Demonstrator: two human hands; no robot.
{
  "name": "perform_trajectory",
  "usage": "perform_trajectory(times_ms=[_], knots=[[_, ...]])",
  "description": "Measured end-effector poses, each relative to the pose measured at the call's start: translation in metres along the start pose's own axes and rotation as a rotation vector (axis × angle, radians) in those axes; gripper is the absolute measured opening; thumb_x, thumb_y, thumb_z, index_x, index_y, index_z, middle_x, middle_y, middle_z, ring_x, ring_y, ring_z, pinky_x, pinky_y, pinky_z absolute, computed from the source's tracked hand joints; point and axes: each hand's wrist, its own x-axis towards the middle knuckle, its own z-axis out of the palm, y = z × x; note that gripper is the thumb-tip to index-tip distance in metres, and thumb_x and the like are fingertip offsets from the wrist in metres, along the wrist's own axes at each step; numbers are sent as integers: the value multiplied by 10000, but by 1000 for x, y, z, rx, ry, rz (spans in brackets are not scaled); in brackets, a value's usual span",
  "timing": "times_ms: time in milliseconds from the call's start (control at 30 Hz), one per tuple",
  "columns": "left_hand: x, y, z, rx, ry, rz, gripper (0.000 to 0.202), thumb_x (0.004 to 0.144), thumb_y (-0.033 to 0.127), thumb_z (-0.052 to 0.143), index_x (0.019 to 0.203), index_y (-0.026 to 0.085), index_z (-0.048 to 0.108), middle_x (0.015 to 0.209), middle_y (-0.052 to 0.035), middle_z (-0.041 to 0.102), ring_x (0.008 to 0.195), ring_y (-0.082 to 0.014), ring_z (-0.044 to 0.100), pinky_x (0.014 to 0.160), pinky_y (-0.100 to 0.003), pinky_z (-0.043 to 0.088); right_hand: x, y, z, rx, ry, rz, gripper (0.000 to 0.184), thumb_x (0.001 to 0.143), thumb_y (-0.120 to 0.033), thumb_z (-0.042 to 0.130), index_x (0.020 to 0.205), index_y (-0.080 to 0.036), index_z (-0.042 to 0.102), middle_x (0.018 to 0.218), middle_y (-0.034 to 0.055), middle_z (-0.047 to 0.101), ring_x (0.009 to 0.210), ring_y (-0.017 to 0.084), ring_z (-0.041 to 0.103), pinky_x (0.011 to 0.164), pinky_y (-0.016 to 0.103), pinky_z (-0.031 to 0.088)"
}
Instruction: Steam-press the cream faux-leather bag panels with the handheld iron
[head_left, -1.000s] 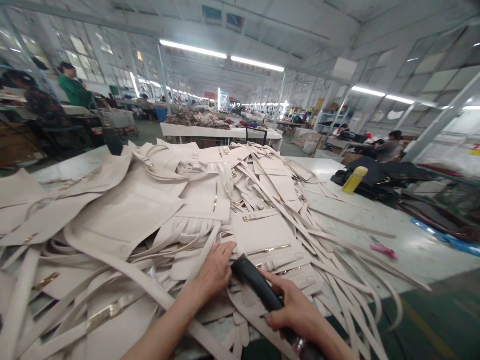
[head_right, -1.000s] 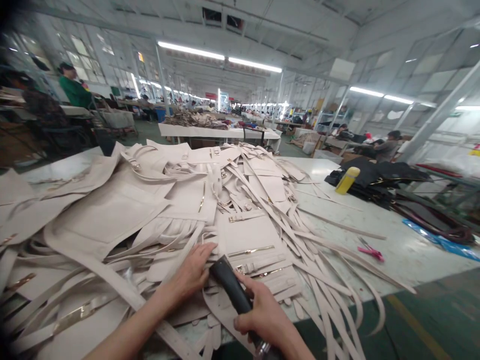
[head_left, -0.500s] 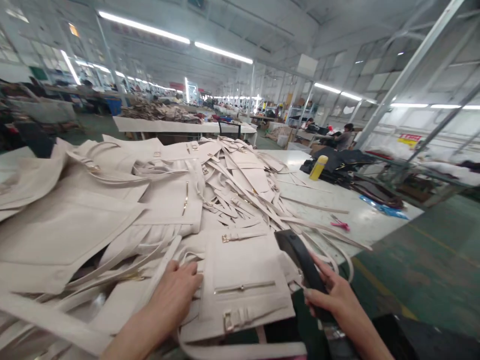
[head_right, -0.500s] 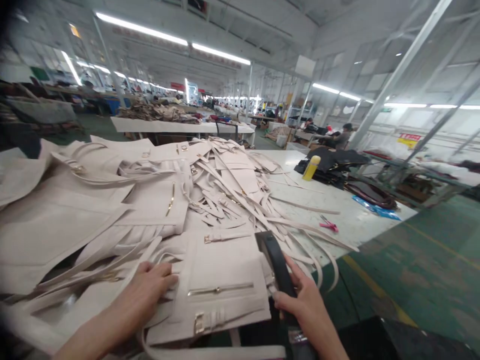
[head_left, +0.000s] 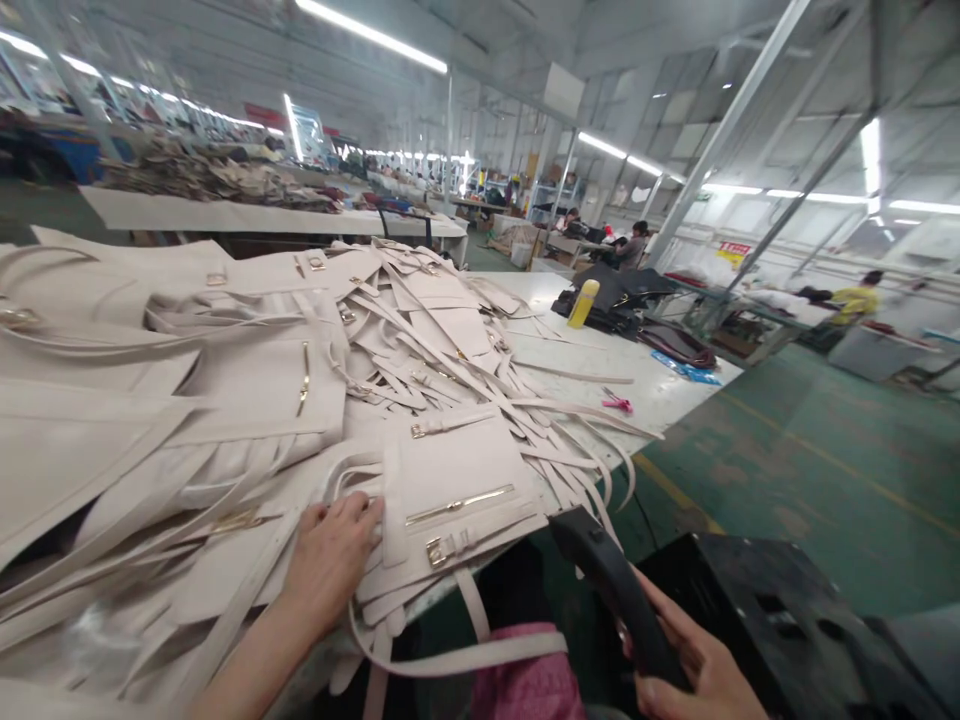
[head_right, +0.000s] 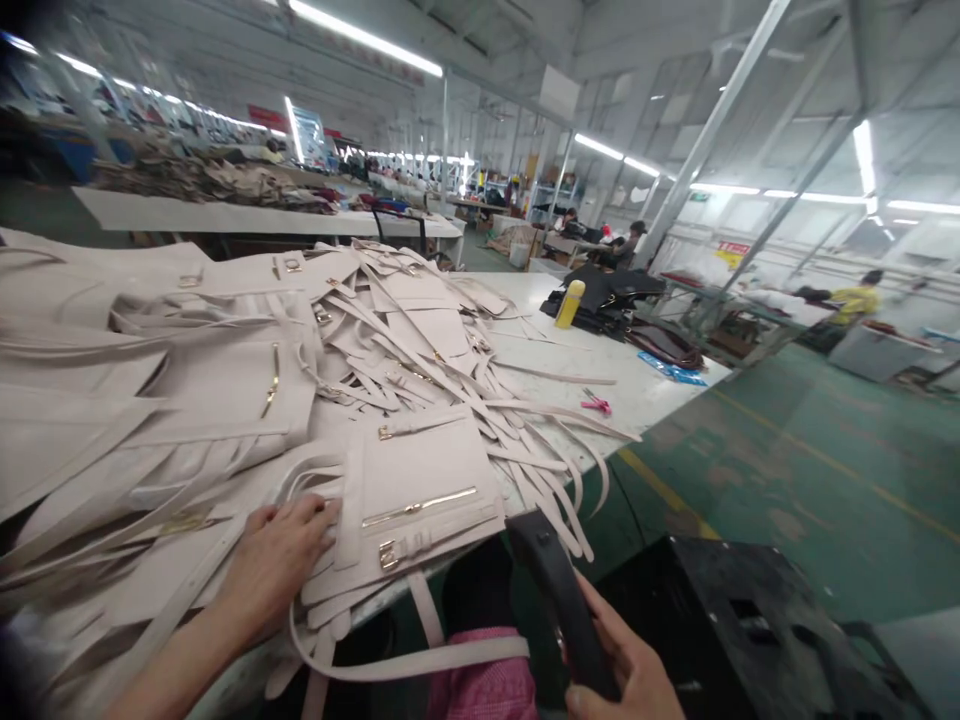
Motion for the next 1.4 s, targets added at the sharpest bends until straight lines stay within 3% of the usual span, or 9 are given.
perform_trajectory(times_ms=[167,333,500,633,767,933,1133,1400], knots=[[3,-2,2,10,1,7,324,811,160,397,1103,206,528,1005,-71,544,947,-232,494,824,-401,274,19,-3,5,19,-85,13,907,533,-195,613,1369,-185,260,823,25,585,505,141,522,389,224,424],[3,0,3,2,-15,5,330,819,156,381,1112,209,524,1008,-69,541,959,-232,483,837,-410,262,62,-9,25,64,-173,95,940,523,-140,615,1373,-187,216,712,-8,589,433,139,541,341,224,432],[5,0,2,-3,-42,-3,325,813,132,372,1084,207,536,993,-68,543,946,-230,483,815,-407,272,100,-30,39,53,-98,-48,890,547,-165,658,1351,-160,276,678,-5,602,440,147,554,353,242,454],[5,1,3,13,-31,4,347,803,120,382,1104,212,529,1005,-68,547,950,-230,485,818,-408,273,91,-33,21,66,17,-92,894,558,-178,664,1355,-162,260,685,-4,602,449,149,548,371,253,466],[7,1,3,16,-29,-8,357,800,99,372,1099,205,538,1012,-77,549,956,-239,488,826,-423,271,59,-16,4,31,-77,9,905,548,-152,619,1367,-173,237,736,-3,594,460,144,548,353,227,446],[1,3,3,-3,-61,14,387,789,62,356,1097,190,552,1011,-90,557,930,-247,508,807,-432,279,54,-9,26,-29,-216,29,849,499,-89,558,1318,-177,351,721,-19,581,451,107,521,334,166,398],[-25,21,16,-87,-121,19,442,767,52,383,1141,240,524,1082,-68,558,978,-224,504,861,-420,248,102,-46,47,-50,-140,-48,846,583,-174,584,1354,-159,238,626,-39,579,425,130,540,369,224,450],[-32,26,22,-145,-66,38,444,760,50,377,1137,233,522,1082,-65,563,961,-205,513,888,-406,255,182,-79,46,-121,-281,-24,708,581,-180,607,1258,-171,401,554,-34,564,438,170,581,356,234,461]])
